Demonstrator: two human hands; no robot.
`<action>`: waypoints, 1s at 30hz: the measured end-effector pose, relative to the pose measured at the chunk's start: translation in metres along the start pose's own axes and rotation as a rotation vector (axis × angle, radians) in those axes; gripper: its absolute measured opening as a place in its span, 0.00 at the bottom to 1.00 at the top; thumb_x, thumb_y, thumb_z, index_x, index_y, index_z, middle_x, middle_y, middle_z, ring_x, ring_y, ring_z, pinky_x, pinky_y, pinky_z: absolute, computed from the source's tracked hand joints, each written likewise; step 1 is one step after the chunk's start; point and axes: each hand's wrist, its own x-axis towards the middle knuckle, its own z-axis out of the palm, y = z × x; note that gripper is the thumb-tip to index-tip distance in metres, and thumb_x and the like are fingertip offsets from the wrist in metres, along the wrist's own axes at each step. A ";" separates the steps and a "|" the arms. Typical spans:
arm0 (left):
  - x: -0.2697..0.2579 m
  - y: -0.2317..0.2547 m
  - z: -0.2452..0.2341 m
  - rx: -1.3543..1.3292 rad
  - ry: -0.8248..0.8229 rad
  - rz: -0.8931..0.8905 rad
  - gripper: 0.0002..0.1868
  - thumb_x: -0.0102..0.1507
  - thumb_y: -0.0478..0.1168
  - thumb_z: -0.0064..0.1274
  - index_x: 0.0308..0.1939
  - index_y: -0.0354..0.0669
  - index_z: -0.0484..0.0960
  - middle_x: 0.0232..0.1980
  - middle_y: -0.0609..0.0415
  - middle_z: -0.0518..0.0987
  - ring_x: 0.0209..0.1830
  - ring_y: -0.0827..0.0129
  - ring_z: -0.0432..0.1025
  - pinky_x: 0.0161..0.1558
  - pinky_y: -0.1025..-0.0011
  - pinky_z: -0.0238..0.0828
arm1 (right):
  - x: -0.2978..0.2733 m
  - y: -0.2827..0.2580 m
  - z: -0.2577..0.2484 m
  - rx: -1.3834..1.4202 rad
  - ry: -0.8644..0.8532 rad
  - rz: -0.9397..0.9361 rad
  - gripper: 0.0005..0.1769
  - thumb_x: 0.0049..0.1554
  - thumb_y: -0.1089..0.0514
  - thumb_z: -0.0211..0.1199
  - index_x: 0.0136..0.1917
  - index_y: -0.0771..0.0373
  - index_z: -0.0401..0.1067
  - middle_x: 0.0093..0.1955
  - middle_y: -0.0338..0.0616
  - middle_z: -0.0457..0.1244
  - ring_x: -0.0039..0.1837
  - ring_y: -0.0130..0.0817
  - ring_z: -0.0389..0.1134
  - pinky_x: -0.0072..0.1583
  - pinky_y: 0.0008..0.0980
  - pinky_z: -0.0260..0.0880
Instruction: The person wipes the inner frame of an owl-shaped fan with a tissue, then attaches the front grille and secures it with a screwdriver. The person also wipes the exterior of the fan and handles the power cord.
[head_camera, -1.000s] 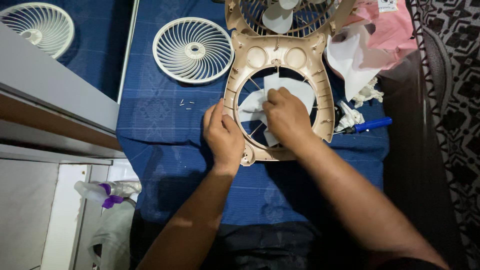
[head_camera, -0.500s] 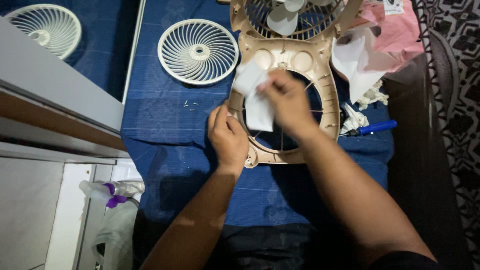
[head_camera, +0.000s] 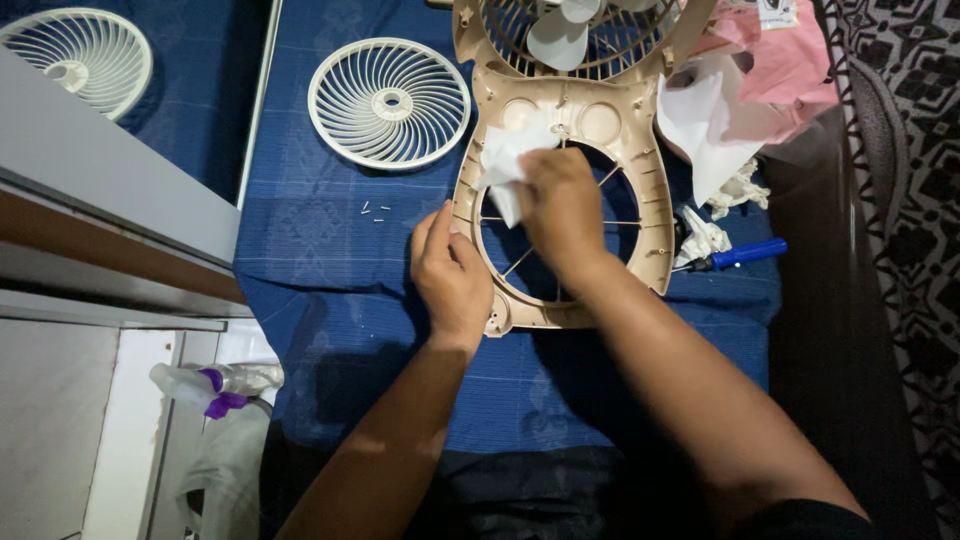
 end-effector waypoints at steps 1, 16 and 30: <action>-0.001 0.000 0.000 -0.001 -0.001 -0.003 0.17 0.64 0.25 0.44 0.55 0.28 0.81 0.52 0.38 0.79 0.51 0.47 0.76 0.55 0.59 0.74 | 0.000 -0.004 0.005 -0.058 -0.029 -0.037 0.14 0.52 0.62 0.69 0.52 0.67 0.78 0.47 0.52 0.70 0.52 0.50 0.66 0.54 0.43 0.68; -0.001 0.007 0.001 0.014 0.027 -0.044 0.16 0.64 0.24 0.42 0.53 0.28 0.81 0.52 0.38 0.79 0.50 0.47 0.77 0.53 0.60 0.75 | -0.015 -0.019 -0.024 -0.317 -0.202 0.187 0.06 0.50 0.61 0.68 0.35 0.66 0.77 0.46 0.54 0.63 0.51 0.53 0.65 0.50 0.48 0.67; 0.000 0.007 0.000 0.039 0.053 -0.001 0.16 0.64 0.25 0.44 0.54 0.28 0.81 0.53 0.39 0.79 0.52 0.48 0.76 0.55 0.60 0.74 | -0.001 0.056 -0.079 -0.050 0.230 0.377 0.11 0.60 0.60 0.72 0.40 0.70 0.76 0.36 0.49 0.64 0.41 0.41 0.64 0.44 0.40 0.62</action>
